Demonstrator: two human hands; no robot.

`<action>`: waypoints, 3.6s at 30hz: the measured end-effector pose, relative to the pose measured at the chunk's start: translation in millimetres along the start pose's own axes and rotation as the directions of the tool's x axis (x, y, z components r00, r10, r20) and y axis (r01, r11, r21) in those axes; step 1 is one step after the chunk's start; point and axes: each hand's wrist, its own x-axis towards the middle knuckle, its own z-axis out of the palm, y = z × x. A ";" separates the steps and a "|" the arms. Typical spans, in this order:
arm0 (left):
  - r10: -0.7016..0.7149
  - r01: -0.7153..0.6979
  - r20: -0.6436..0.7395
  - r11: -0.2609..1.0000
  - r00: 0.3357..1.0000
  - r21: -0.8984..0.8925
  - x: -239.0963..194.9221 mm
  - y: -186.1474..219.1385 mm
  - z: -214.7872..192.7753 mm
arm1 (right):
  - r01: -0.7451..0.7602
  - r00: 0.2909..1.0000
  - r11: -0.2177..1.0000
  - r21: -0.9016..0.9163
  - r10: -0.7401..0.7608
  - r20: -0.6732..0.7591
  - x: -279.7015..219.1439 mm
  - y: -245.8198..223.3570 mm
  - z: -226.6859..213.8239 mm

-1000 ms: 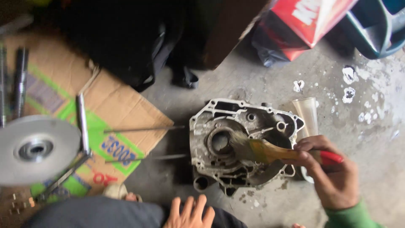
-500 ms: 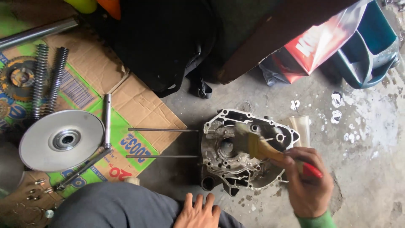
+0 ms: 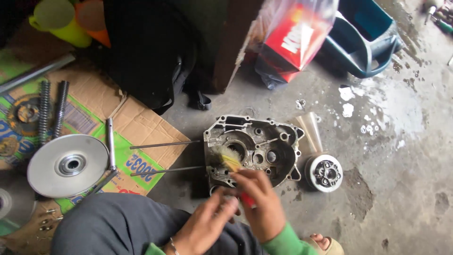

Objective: The person sits on the floor and uses a brush to scrub the inside and outside surfaces of a disassembled engine casing. They rotate the casing to access different areas and continue scrubbing with the brush.

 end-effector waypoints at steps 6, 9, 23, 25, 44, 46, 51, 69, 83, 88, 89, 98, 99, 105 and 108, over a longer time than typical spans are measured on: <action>-0.331 0.250 -0.088 0.839 0.940 -0.484 -7.6 21.6 0.1 | -0.173 0.969 0.955 0.241 0.120 0.217 -27.5 -19.1 12.7; -0.286 0.156 -0.072 0.697 0.956 -0.700 -2.6 7.7 8.5 | -0.186 0.956 0.949 0.254 0.114 0.271 -18.5 -13.1 -17.4; 0.188 0.212 -0.341 0.490 0.921 0.846 2.6 84.5 14.0 | -0.292 0.954 0.948 -0.129 0.298 0.036 -42.4 55.7 -175.2; 0.233 0.198 -0.296 0.368 0.927 0.909 20.0 79.2 21.5 | -0.329 0.939 0.934 -0.142 0.339 0.055 -41.8 39.3 -185.7; 0.393 0.120 -0.182 0.178 0.901 0.977 44.4 43.7 28.3 | -0.345 0.929 0.932 -0.110 0.356 0.100 -51.4 39.9 -185.9; 0.369 0.128 -0.160 0.110 0.916 0.986 46.3 40.5 39.0 | -0.350 0.925 0.927 -0.133 0.365 0.108 -52.1 39.5 -187.7; 0.211 0.162 -0.184 0.117 0.960 0.980 30.0 60.2 19.4 | -0.371 0.916 0.919 -0.135 0.386 0.108 -52.2 39.5 -193.5; 0.348 0.070 -0.122 0.157 0.929 0.985 164.1 99.2 34.1 | -0.420 0.889 0.896 -0.146 0.438 0.131 -54.0 48.9 -206.3; 0.276 -0.015 -0.017 0.113 0.961 0.993 176.2 146.6 69.0 | -0.382 0.901 0.910 -0.162 0.406 0.156 -50.5 42.8 -203.5; 0.336 -0.066 0.064 -0.004 0.940 0.998 192.2 137.6 84.7 | -0.374 0.906 0.914 -0.159 0.397 0.150 -51.2 48.2 -196.5; 0.356 -0.088 0.107 -0.069 0.928 0.994 198.5 130.3 91.5 | -0.378 0.902 0.912 -0.161 0.402 0.156 -50.7 48.5 -195.6; 0.308 -0.257 0.356 -0.319 0.882 0.912 193.9 119.5 83.9 | -0.397 0.880 0.900 -0.181 0.429 0.203 -54.1 35.1 -206.2; 0.313 -0.259 0.360 -0.320 0.879 0.911 197.0 117.1 79.0 | -0.398 0.881 0.899 -0.185 0.431 0.197 -54.9 38.7 -207.2; 0.323 -0.182 0.291 -0.327 0.900 0.927 174.6 126.4 46.6 | -0.384 0.886 0.908 -0.165 0.413 0.211 -55.4 44.0 -205.3; 0.398 -0.074 0.175 -0.258 0.901 0.963 135.2 136.0 46.7 | -0.371 0.890 0.919 -0.134 0.393 0.231 -58.4 54.9 -199.8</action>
